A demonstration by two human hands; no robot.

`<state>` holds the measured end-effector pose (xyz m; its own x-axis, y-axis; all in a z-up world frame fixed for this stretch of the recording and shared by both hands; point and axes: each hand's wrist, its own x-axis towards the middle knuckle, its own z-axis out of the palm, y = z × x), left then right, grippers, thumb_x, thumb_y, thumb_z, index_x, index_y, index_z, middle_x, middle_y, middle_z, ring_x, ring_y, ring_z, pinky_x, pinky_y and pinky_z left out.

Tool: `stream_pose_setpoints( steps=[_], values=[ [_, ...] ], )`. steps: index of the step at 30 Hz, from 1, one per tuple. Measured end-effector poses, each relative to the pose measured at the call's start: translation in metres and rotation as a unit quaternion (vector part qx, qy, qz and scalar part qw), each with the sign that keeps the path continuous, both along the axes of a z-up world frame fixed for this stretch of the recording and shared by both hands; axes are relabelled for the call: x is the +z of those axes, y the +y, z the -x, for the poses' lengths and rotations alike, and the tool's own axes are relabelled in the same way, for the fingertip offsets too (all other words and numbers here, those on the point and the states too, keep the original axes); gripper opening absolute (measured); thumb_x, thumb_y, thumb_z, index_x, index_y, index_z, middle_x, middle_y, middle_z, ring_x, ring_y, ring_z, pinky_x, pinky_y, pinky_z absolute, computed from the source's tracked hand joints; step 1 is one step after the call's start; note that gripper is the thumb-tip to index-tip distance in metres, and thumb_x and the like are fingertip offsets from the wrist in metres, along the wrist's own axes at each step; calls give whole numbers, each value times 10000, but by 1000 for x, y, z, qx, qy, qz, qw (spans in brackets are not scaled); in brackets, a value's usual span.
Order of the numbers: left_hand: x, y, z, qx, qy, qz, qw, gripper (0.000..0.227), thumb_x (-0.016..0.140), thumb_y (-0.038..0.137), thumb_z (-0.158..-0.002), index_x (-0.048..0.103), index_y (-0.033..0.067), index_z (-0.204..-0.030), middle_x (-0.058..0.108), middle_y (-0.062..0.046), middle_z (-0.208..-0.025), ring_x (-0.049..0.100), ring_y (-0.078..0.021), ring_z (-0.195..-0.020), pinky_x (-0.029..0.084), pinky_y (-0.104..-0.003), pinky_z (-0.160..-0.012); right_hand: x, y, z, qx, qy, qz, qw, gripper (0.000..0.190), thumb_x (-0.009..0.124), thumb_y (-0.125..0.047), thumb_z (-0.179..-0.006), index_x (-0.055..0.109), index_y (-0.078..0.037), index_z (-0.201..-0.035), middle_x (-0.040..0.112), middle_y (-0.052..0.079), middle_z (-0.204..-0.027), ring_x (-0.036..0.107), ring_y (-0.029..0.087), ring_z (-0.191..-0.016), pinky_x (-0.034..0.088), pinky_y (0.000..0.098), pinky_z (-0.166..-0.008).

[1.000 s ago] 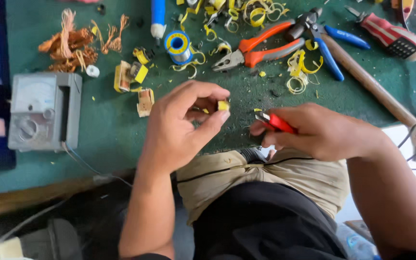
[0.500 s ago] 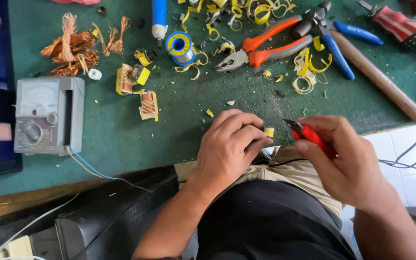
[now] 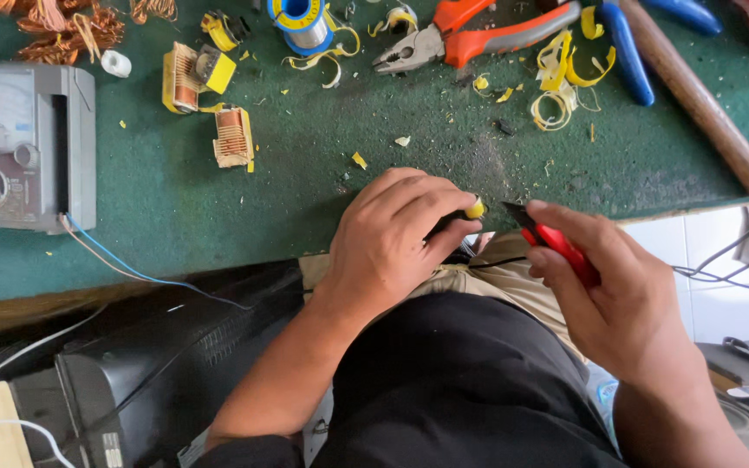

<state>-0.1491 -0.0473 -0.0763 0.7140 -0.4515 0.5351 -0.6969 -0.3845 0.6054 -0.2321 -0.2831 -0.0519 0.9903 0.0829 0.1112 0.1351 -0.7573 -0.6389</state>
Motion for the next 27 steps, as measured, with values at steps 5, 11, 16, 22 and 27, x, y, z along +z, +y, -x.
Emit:
stream_pose_setpoints(
  steps=[5, 11, 16, 22, 27],
  values=[
    [1, -2, -1, 2, -6, -10, 1000, 242, 853, 207, -986, 710, 59, -1112, 749, -89, -1070, 687, -307, -980, 565, -427, -955, 9, 8, -6, 56, 4, -20, 998, 385, 652, -117, -1041, 678, -65, -1421, 766, 143, -1252, 755, 248, -1040, 573, 345, -918],
    [10, -2, -1, 3, 10, -24, 1000, 174, 817, 173, -1012, 704, 66, -1089, 753, -59, -1019, 672, -308, -971, 554, -412, -933, 8, 6, -5, 55, -10, 11, 998, 376, 654, -137, -1060, 696, -111, -1432, 761, 118, -1253, 747, 254, -1044, 579, 366, -910],
    [6, -3, -1, 16, 24, -31, 999, 274, 868, 126, -972, 711, 87, -1193, 740, -34, -1013, 667, -296, -993, 563, -410, -947, 11, 2, -7, 84, -34, 26, 996, 358, 657, -98, -1063, 703, -106, -1418, 760, 107, -1225, 742, 241, -989, 579, 361, -881],
    [3, -2, -2, 11, 19, -21, 1000, 200, 837, 141, -989, 735, 87, -1153, 739, -56, -1039, 659, -307, -1007, 564, -420, -940, 9, -3, -11, 107, -75, 101, 986, 368, 693, -14, -1061, 733, -146, -1403, 757, 78, -1199, 724, 228, -917, 571, 369, -750],
    [0, -2, -3, 14, 7, -23, 1000, 204, 852, 140, -970, 728, 80, -1121, 719, -59, -1014, 646, -314, -1001, 559, -425, -932, 6, -3, -15, 112, -74, 123, 983, 366, 694, -9, -1059, 751, -169, -1382, 773, 56, -1210, 741, 204, -966, 575, 352, -738]
  ],
)
